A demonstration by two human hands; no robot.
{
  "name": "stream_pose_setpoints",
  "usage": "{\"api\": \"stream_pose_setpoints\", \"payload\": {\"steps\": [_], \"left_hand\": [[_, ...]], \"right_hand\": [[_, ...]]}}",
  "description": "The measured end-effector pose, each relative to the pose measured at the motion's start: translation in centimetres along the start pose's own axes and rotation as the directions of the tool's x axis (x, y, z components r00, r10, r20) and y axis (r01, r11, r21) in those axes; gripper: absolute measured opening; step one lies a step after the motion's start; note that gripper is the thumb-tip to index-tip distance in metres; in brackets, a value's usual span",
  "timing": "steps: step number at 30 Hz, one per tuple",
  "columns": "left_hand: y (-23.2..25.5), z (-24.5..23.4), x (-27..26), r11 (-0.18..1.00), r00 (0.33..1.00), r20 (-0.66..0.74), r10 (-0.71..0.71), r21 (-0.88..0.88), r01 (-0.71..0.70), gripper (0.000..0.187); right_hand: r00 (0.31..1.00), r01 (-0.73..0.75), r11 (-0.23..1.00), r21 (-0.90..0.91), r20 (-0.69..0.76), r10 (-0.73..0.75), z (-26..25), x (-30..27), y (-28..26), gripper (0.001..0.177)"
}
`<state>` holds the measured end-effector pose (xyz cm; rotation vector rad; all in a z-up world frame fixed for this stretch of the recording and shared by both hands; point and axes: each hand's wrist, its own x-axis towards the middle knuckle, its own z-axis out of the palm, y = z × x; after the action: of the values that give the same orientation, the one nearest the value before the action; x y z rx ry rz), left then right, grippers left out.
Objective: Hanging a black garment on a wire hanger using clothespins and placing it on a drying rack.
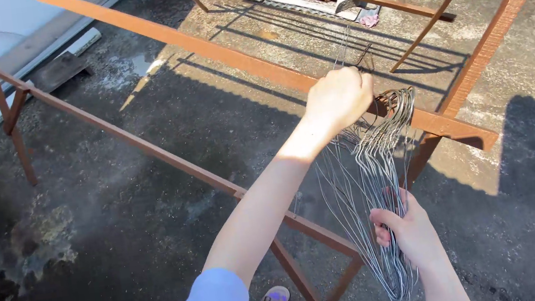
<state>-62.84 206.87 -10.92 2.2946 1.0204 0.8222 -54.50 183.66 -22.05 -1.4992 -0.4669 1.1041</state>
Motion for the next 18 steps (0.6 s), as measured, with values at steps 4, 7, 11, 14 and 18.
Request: {"api": "stream_pose_setpoints", "payload": {"steps": [4,7,11,14,18], "left_hand": [[0.5,-4.5,2.6,0.999,0.999,0.016,0.03,-0.036,-0.029,0.049],[0.3,-6.8,3.3,0.993,0.992,0.053,0.113,-0.033,-0.112,0.048],[0.0,-8.9,3.0,0.996,0.983,0.161,0.091,-0.04,-0.085,0.049],[-1.8,-8.4,1.6,0.99,0.986,0.098,0.135,-0.062,-0.129,0.047],[-1.3,-10.6,0.8,0.977,0.977,-0.042,0.209,-0.04,-0.211,0.043]], "right_hand": [[1.0,0.028,0.999,0.039,-0.002,-0.028,-0.4,2.2,-0.5,0.042],[0.996,0.082,0.994,0.067,0.039,-0.085,-0.4,4.1,-0.1,0.031],[0.995,0.085,0.991,0.104,0.044,-0.09,0.5,7.0,0.4,0.02],[0.999,0.043,0.986,0.16,-0.026,-0.039,1.6,8.3,1.2,0.024],[0.998,0.049,0.986,0.16,0.021,-0.053,1.4,9.6,2.3,0.023]]}}
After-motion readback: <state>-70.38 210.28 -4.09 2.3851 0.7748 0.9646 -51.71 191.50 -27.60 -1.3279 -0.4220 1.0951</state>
